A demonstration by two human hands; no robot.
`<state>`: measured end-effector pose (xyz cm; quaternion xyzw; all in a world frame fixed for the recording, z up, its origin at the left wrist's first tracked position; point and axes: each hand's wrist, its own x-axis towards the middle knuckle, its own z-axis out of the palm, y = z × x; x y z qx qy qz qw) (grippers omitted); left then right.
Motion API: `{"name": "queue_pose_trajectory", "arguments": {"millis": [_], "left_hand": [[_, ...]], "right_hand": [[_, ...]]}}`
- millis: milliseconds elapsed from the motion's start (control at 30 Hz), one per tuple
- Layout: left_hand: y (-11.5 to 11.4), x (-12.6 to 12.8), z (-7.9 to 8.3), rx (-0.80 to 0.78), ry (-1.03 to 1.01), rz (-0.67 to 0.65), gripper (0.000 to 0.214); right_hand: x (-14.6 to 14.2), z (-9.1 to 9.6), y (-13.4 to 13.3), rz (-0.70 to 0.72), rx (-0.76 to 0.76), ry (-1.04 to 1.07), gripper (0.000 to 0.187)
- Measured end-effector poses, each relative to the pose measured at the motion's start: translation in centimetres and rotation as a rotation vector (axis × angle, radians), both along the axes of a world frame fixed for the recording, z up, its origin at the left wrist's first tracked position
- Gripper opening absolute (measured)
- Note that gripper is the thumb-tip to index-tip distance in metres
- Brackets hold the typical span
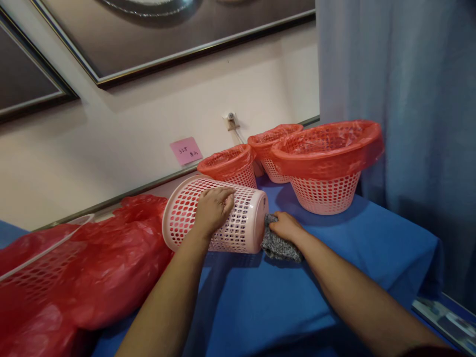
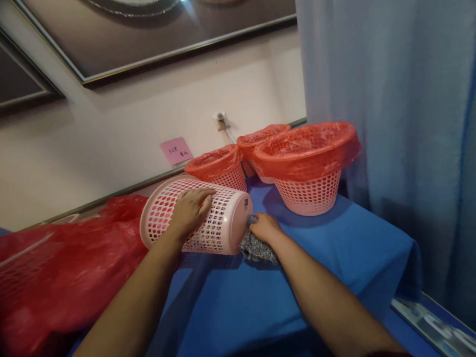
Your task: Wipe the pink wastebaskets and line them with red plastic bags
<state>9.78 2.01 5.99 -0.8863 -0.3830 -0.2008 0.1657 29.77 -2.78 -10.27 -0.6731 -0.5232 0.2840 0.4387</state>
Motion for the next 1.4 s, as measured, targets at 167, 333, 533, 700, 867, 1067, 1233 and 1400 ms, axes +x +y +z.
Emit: {"name": "queue_pose_trajectory", "arguments": {"millis": [167,333,533,700,867,1067,1233,1400], "left_hand": [[0.0,0.0,0.0,-0.001,-0.003,0.006,0.035],[0.1,-0.1,-0.1,0.004,-0.003,0.018,0.035],[-0.1,0.0,-0.1,0.004,0.0,0.022,0.035],[-0.1,0.2,-0.1,0.003,-0.009,0.027,0.035],[0.0,0.2,-0.2,0.019,-0.017,0.025,0.035],[-0.2,0.0,-0.3,0.032,-0.013,0.013,0.035],[-0.3,0.1,-0.3,0.026,-0.008,0.027,0.035],[-0.1,-0.4,-0.5,0.05,-0.017,0.003,0.034]], "right_hand": [[-0.3,1.6,-0.6,-0.046,0.077,-0.009,0.046],[-1.0,1.4,-2.7,0.164,0.086,-0.013,0.034],[-0.9,0.6,-4.2,0.117,0.079,0.031,0.033],[-2.3,0.3,-4.1,0.004,0.284,0.017,0.05],[-2.5,-1.1,-3.4,0.077,0.08,0.0,0.035],[-1.2,0.4,-2.8,-0.036,0.417,0.073,0.053],[-0.8,1.3,-4.4,0.235,0.672,0.154,0.041],[-0.5,0.8,-5.5,0.647,0.485,0.054,0.03]]}}
